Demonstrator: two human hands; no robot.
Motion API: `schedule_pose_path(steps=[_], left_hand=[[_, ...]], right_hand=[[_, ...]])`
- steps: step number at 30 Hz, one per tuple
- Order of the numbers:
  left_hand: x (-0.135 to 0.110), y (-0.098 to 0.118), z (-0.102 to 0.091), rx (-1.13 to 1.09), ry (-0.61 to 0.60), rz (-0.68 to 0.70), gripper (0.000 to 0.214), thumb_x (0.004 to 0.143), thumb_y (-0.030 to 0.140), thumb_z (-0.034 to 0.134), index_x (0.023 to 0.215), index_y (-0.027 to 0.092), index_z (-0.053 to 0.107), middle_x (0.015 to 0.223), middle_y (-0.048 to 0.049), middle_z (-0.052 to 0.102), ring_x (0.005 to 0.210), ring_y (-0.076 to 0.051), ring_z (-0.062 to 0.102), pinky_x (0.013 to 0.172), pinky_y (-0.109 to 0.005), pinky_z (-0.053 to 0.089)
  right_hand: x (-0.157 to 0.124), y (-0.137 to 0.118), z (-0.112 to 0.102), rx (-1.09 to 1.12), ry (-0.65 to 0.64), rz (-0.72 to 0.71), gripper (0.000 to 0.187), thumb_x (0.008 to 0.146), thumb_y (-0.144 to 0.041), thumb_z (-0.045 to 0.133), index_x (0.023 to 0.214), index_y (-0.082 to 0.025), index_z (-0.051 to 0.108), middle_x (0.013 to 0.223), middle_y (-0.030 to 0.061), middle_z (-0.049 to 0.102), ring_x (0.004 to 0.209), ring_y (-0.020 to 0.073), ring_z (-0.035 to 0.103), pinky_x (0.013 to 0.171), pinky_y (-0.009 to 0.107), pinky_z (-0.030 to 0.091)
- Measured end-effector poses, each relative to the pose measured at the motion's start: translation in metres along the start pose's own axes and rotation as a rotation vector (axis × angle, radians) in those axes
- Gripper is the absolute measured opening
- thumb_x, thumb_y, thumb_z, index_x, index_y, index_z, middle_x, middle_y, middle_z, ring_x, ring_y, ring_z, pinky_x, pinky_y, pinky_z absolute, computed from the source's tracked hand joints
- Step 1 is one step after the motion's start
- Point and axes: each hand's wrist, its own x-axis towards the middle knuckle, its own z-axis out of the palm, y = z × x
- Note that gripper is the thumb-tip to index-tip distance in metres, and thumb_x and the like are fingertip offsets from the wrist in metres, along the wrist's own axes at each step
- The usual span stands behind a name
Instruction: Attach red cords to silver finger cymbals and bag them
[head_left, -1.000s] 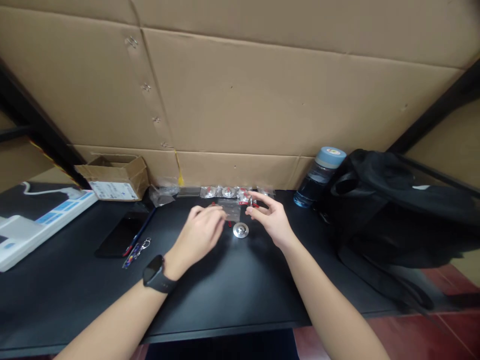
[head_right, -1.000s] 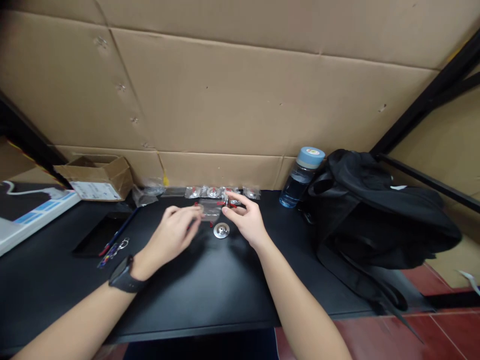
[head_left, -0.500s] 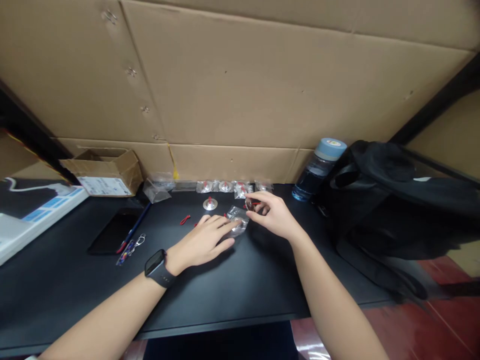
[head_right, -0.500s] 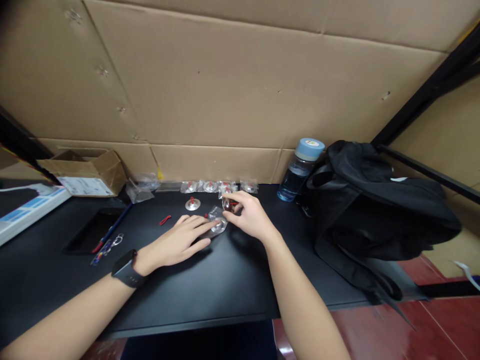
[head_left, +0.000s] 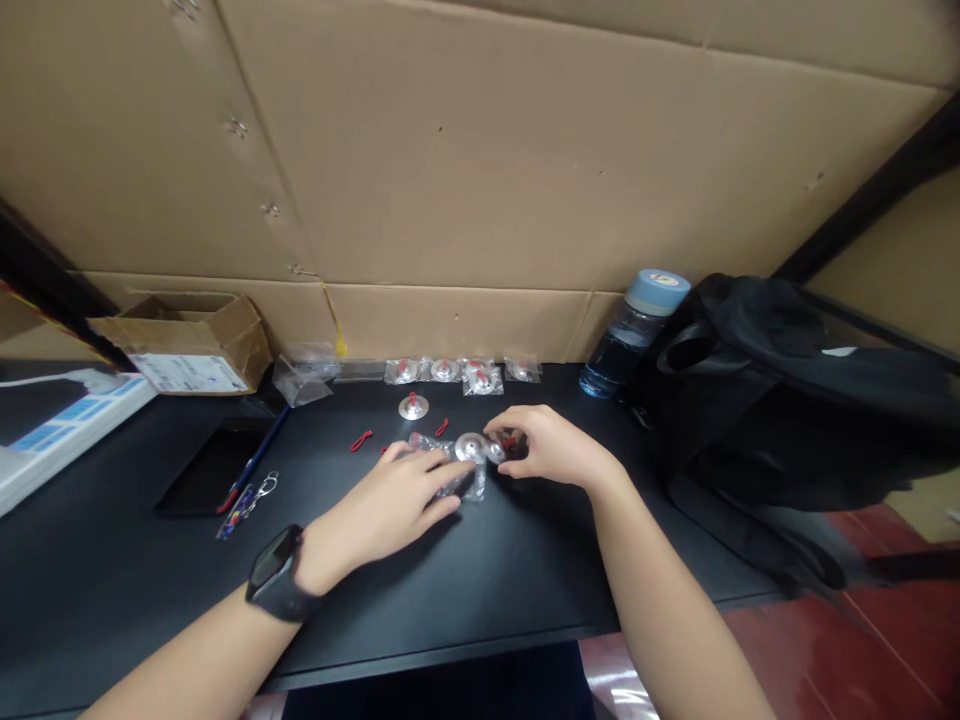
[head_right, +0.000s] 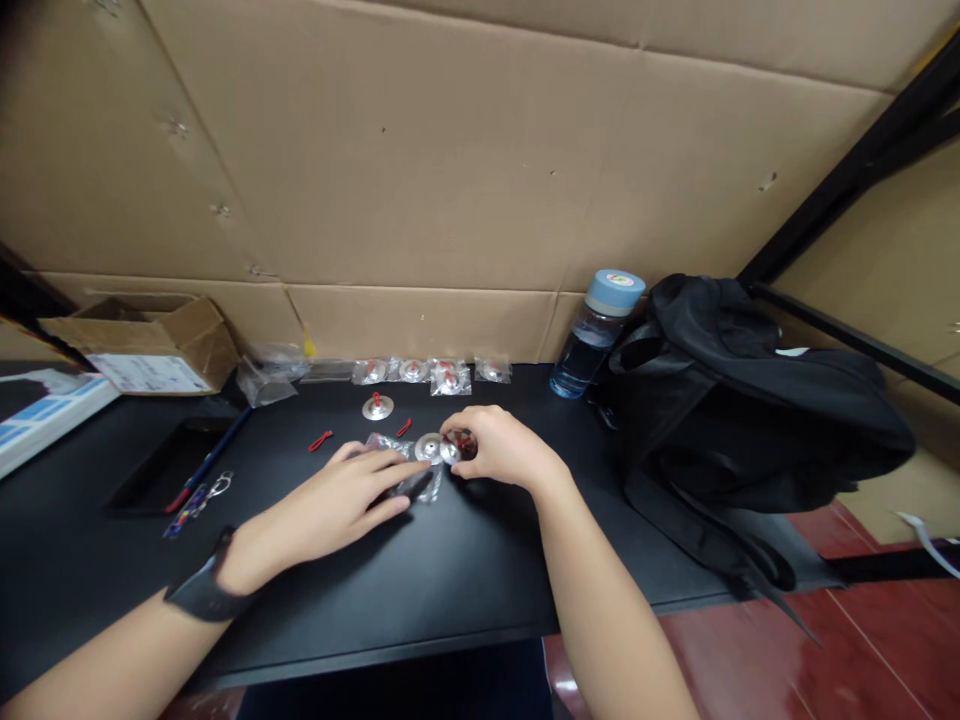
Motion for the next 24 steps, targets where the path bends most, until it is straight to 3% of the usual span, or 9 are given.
schedule_pose_path(steps=[5,9,13,20,24], left_hand=[[-0.013,0.021,0.004,0.07,-0.043,-0.022,0.041,0.099,0.046,0.058,0.138,0.035,0.061,0.131,-0.0093,0.062,0.124,-0.032,0.055,0.1,-0.045,0.041],[-0.02,0.019,0.002,0.055,-0.077,0.004,0.045,0.097,0.042,0.061,0.142,0.04,0.057,0.147,-0.0066,0.055,0.129,-0.033,0.052,0.098,-0.045,0.043],[-0.026,0.015,-0.002,0.065,-0.118,0.016,0.049,0.095,0.039,0.066,0.143,0.043,0.056,0.152,-0.0064,0.052,0.127,-0.035,0.053,0.098,-0.048,0.043],[-0.029,0.019,-0.002,0.014,-0.104,0.007,0.049,0.092,0.037,0.069,0.14,0.041,0.059,0.153,-0.0061,0.05,0.131,-0.035,0.05,0.099,-0.047,0.045],[-0.029,0.017,-0.002,-0.02,-0.113,0.006,0.049,0.091,0.036,0.07,0.139,0.041,0.06,0.154,-0.0055,0.049,0.133,-0.036,0.049,0.101,-0.049,0.045]], right_hand=[[-0.005,-0.02,0.005,-0.075,-0.117,0.02,0.051,0.067,-0.018,0.085,0.115,-0.028,0.073,0.094,0.0,0.073,0.078,0.0174,0.067,0.066,0.024,0.041],[-0.008,-0.033,0.013,-0.206,-0.191,0.056,0.033,0.065,-0.024,0.089,0.094,-0.025,0.072,0.087,0.0006,0.073,0.075,0.02,0.067,0.06,0.026,0.035],[-0.007,-0.042,0.022,-0.221,-0.228,0.065,0.03,0.068,-0.031,0.092,0.083,-0.021,0.068,0.085,0.0031,0.073,0.076,0.0222,0.068,0.063,0.028,0.04],[-0.003,-0.048,0.027,-0.151,-0.214,0.009,0.022,0.08,-0.025,0.084,0.095,-0.02,0.07,0.108,0.0074,0.071,0.089,0.0229,0.07,0.073,0.03,0.05],[-0.002,-0.049,0.026,-0.122,-0.235,-0.013,0.018,0.082,-0.02,0.08,0.098,-0.02,0.07,0.108,0.0068,0.071,0.093,0.0233,0.07,0.077,0.031,0.051]])
